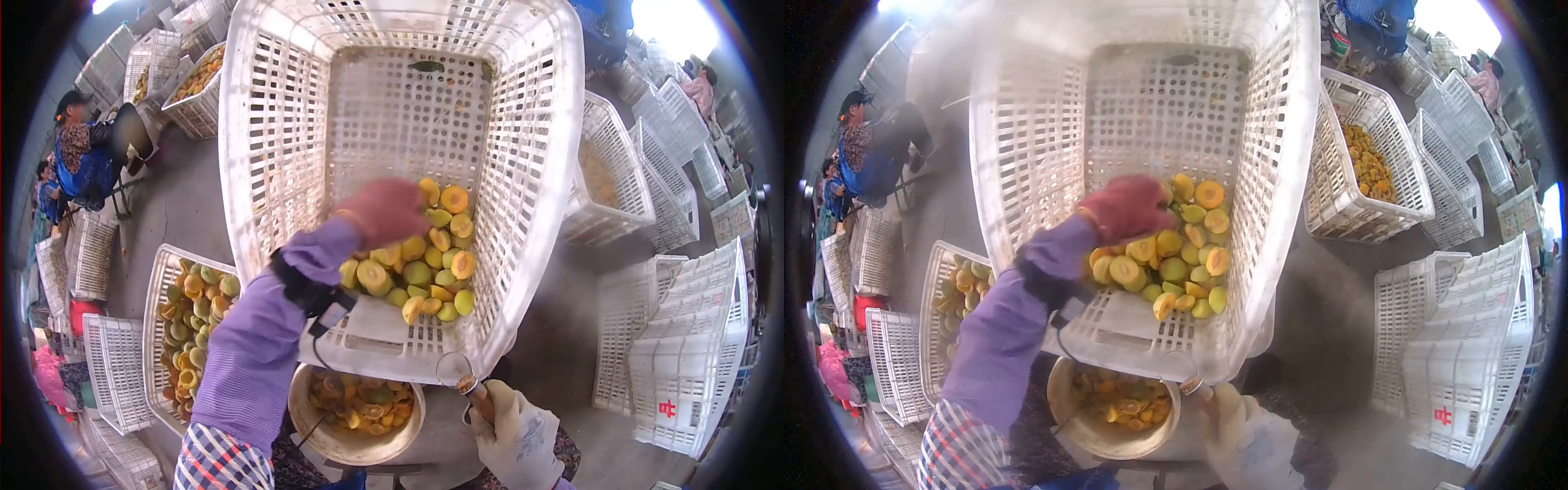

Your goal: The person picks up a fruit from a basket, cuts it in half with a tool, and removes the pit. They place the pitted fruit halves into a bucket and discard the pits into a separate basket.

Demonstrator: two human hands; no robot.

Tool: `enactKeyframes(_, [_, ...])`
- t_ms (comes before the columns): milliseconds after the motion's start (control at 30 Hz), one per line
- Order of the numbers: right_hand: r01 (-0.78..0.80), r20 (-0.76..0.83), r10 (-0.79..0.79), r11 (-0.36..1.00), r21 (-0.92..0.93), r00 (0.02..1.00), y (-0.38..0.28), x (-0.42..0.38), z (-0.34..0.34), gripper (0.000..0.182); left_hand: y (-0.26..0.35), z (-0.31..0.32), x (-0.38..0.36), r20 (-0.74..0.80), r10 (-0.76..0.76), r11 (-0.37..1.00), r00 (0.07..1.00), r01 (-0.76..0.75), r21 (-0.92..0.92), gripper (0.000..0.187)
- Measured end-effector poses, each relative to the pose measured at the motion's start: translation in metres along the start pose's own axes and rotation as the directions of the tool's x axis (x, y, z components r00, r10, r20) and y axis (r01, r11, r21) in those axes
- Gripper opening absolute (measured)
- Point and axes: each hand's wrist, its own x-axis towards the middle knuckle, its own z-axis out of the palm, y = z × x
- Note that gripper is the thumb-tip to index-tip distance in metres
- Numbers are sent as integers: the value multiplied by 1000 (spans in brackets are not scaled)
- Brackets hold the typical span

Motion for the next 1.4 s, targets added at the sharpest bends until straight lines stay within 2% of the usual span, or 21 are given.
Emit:
enactKeyframes(33, [-1, -16, 1, 1000, 8, 1000, 1, -1, -1, 33, 4, 7, 24, -272, 91, 996, 958, -87, 27, 47])
enactKeyframes(67, [-5, -25, 5, 1000, 14, 1000, 2, -2, -2, 33, 4, 23, 58, -521, 179, 984, 835, -166, 73, 46])
enactKeyframes(100, [-10, -36, 11, 1000, 18, 999, 3, -3, -4, 33, 3, 40, 86, -726, 255, 964, 638, -229, 138, 46])
enactKeyframes(200, [-15, -72, 15, 1000, 1, 997, 10, -9, -11, 32, 11, 90, 106, -837, 329, 930, 437, 5, 368, 46])
enactKeyframes(300, [8, -125, -7, 1000, 7, 992, 8, -15, -14, 26, 11, 123, 102, -661, 229, 973, 714, -187, 135, 50])
enactKeyframes(367, [41, -143, -39, 999, 12, 989, 4, -17, -16, 26, 12, 122, 78, -512, 188, 981, 838, -136, 138, 51])
enactKeyframes(400, [50, -136, -47, 999, 17, 990, 1, -19, -14, 27, 15, 118, 64, -432, 161, 984, 888, -111, 139, 51])
enactKeyframes(500, [31, -166, -18, 996, 78, 986, 1, -29, -4, 30, 39, 91, 3, -429, 0, 952, 903, -131, -276, 46])
enactKeyframes(533, [20, -176, 1, 993, 115, 984, 3, -34, 0, 31, 36, 99, -3, -394, -16, 828, 919, -209, -521, 44])
enactKeyframes(600, [-12, -198, 48, 984, 180, 979, 0, -43, 8, 33, 20, 109, -15, -317, -29, 410, 948, -278, -868, 42])
enactKeyframes(633, [-4, -196, 46, 978, 210, 979, -2, -46, 11, 33, 25, 100, -43, -373, 23, 359, 928, -356, -863, 36])
enactKeyframes(667, [5, -194, 42, 972, 236, 980, -5, -49, 16, 34, 34, 96, -71, -339, 46, 81, 940, -342, -936, 36])
enactKeyframes(733, [123, -260, -71, 974, 192, 963, -13, -53, 27, 34, 53, 101, -119, -310, 121, -470, 943, -220, -855, 36])
enactKeyframes(767, [153, -259, -99, 969, 195, 961, -18, -52, 30, 35, 55, 110, -134, -382, 117, -574, 917, -251, -780, 36])
enactKeyframes(833, [169, -250, -118, 967, 191, 961, -24, -51, 47, 36, 59, 128, -153, -494, -49, -445, 868, -462, -767, 37])
enactKeyframes(933, [250, -335, -182, 953, 172, 924, -37, -48, 62, 35, 70, 142, -204, -809, -85, 155, 581, -795, -587, 44])
enactKeyframes(967, [350, -445, -296, 936, 43, 845, -45, -45, 62, 31, 75, 138, -225, -813, -67, 275, 578, -773, -572, 46])
enactKeyframes(1033, [354, -413, -320, 935, 6, 853, -52, -44, 65, 31, 80, 135, -256, -778, -37, 430, 627, -693, -579, 47])
enactKeyframes(1200, [426, -329, -436, 898, -109, 837, -57, -39, 72, 38, 73, 146, -265, -670, -177, -190, 721, -693, -695, 46])
enactKeyframes(1333, [370, -254, -392, 920, -131, 884, -62, -38, 87, 44, 77, 159, -267, -703, -283, -133, 653, -752, -646, 38])
enactKeyframes(1400, [297, -215, -312, 950, -100, 926, -60, -35, 107, 47, 73, 165, -260, -644, -327, -223, 691, -719, -658, 30])
